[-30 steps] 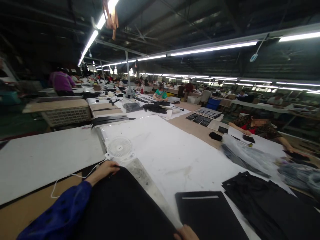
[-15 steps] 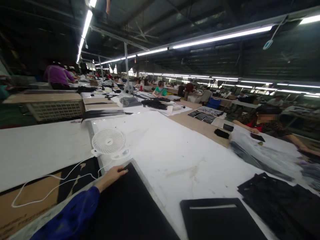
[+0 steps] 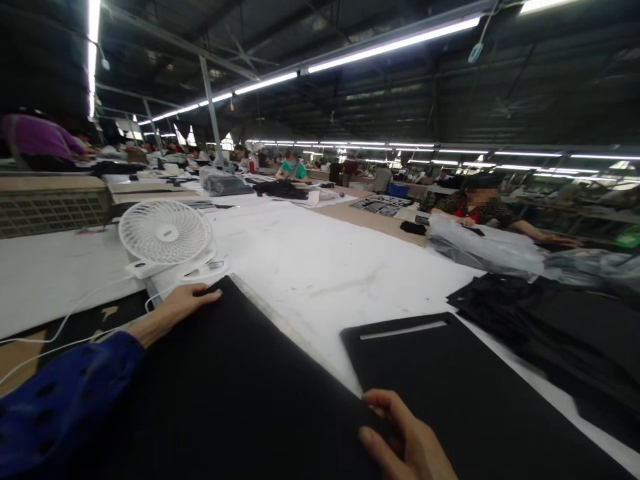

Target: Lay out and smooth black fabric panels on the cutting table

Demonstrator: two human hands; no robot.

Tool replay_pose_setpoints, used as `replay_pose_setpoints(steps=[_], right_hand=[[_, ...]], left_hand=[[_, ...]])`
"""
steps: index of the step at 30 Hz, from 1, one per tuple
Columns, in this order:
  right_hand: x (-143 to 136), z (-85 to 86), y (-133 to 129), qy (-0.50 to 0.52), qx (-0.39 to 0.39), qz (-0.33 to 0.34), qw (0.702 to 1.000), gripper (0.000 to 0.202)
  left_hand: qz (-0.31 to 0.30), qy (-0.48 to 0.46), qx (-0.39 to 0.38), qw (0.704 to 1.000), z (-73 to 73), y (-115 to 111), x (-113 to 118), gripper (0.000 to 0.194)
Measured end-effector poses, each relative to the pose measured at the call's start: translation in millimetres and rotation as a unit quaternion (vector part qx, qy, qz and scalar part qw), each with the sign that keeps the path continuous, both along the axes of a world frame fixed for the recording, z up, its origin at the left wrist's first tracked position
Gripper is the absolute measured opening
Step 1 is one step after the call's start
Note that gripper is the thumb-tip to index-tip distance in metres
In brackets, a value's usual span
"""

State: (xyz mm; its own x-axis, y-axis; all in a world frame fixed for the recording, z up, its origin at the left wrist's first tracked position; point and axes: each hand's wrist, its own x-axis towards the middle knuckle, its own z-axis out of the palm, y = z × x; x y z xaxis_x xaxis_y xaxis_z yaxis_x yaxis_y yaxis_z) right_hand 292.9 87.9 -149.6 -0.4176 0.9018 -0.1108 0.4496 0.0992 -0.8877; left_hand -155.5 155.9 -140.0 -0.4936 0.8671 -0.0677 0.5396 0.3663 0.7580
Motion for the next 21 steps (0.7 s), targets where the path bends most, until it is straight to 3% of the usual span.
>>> replay_pose_setpoints(steps=[8, 14, 21], right_hand=[[13, 0.6, -28, 0.0, 0.098, -0.043, 0.994, 0.032], [23, 2.1, -41, 0.038, 0.161, -0.058, 0.985, 0.025], [26, -1.3, -44, 0.08, 0.22, -0.03, 0.972, 0.018]], left_hand=[[0.012, -0.023, 0.04, 0.999, -4.2, -23, 26, 0.052], [0.029, -0.046, 0.107, 0.993, 2.9, -34, 47, 0.042], [0.061, -0.077, 0.204, 0.974, 13.6, -48, 44, 0.032]])
